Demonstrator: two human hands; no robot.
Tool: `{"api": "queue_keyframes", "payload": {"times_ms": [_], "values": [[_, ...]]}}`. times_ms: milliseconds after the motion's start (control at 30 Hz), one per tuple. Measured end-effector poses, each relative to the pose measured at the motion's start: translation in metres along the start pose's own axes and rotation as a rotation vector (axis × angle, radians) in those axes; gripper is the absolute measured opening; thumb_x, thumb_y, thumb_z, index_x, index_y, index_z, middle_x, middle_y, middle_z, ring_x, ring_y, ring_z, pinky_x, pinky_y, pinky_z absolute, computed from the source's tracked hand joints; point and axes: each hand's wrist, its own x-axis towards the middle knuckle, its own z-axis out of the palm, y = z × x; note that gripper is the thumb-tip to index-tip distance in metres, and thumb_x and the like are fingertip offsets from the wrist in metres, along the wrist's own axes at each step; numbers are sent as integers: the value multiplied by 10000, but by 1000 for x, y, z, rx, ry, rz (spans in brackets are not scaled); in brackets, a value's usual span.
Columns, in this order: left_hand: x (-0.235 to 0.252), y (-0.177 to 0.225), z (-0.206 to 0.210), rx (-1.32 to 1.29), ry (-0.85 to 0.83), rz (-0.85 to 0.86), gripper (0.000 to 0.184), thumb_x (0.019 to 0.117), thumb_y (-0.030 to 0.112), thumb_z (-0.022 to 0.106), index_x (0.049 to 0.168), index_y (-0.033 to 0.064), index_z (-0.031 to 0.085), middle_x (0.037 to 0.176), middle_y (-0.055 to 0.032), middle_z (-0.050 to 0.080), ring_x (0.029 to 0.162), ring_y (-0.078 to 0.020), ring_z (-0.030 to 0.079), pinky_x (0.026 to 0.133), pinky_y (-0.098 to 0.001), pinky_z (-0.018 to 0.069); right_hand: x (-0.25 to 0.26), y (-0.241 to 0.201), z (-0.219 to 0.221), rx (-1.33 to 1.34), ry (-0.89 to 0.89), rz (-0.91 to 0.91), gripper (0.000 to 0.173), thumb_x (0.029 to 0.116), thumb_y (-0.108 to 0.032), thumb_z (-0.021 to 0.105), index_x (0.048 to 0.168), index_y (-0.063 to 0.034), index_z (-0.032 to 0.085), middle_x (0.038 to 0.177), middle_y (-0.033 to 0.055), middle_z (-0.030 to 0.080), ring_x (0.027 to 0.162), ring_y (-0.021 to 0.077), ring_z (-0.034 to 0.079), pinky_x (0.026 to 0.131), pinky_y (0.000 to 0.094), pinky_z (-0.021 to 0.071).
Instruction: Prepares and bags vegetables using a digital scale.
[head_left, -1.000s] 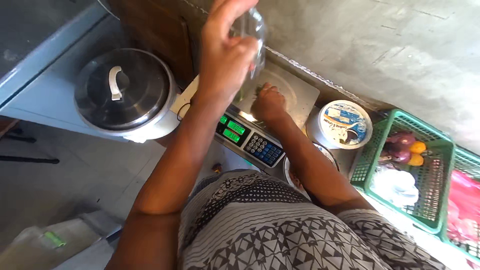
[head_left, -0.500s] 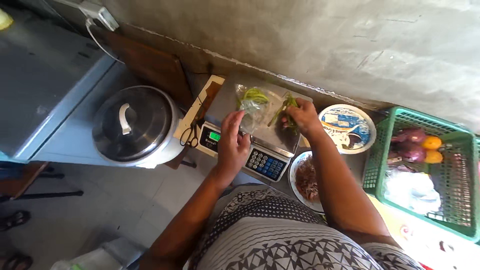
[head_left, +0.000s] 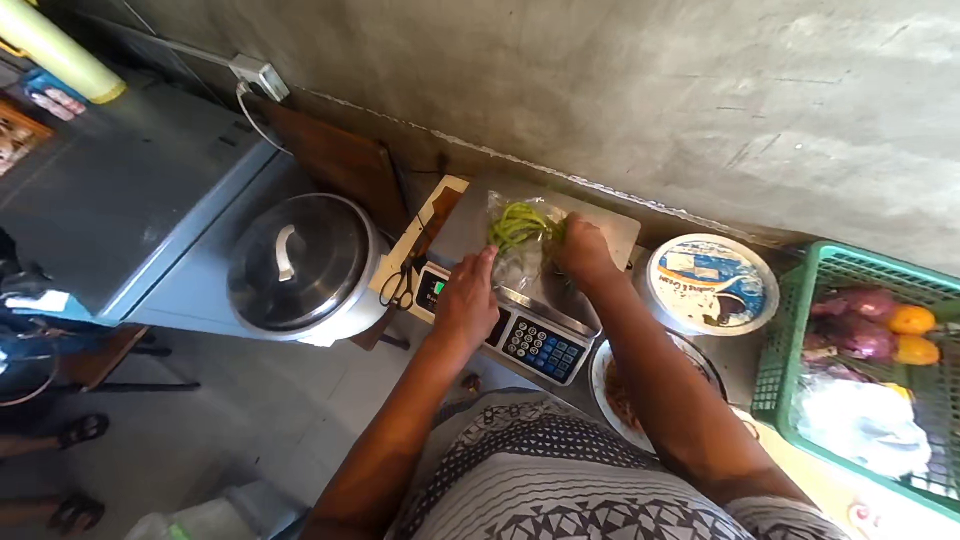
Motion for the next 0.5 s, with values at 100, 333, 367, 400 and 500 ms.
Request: {"api": "queue_keyframes", "payload": {"times_ms": [100, 333, 367, 400, 500], "values": [[-1, -1, 2, -65, 103, 152, 473, 942, -36, 570, 1409, 14, 518, 1207, -194, 634, 1069, -311, 664, 928, -442, 569, 2, -5, 1, -98, 6, 21, 394, 941, -144, 678, 1259, 50, 553, 1146, 302, 665, 1102, 482, 664, 896, 662, 532], [-8, -6, 6, -56, 112, 397, 115, 912, -54, 625, 927, -7, 729, 1201, -191, 636, 1079, -292, 652, 941, -392, 568, -7, 45, -20, 558, -12, 36, 247, 948, -161, 667, 1155, -27, 671, 894, 122, 660, 707, 209, 622, 644, 420, 545], [-8, -6, 7, -37, 101, 373, 161, 914, -56, 615, 1001, -4, 741, 1236, -186, 639, 1133, -301, 641, 982, -401, 551, -15, 51, -24, 716, -59, 40, 235, 965, -152, 616, 1179, -62, 651, 868, 59, 662, 635, 135, 628, 573, 323, 566], [-8, -6, 7, -22, 94, 351, 233, 918, -57, 601, 1099, 2, 735, 1273, -183, 636, 1179, -306, 630, 1011, -404, 537, -23, 54, -30, 866, -119, 49, 253, 984, -142, 571, 1221, -72, 626, 891, 42, 677, 638, 124, 663, 571, 302, 596], [-4, -2, 5, -14, 121, 343, 385, 932, -57, 562, 1296, 15, 668, 1351, -180, 614, 1219, -295, 625, 1021, -399, 532, -51, 52, -44, 1061, -246, 54, 290, 983, -137, 539, 1261, -79, 598, 920, 42, 683, 667, 125, 677, 595, 284, 606]]}}
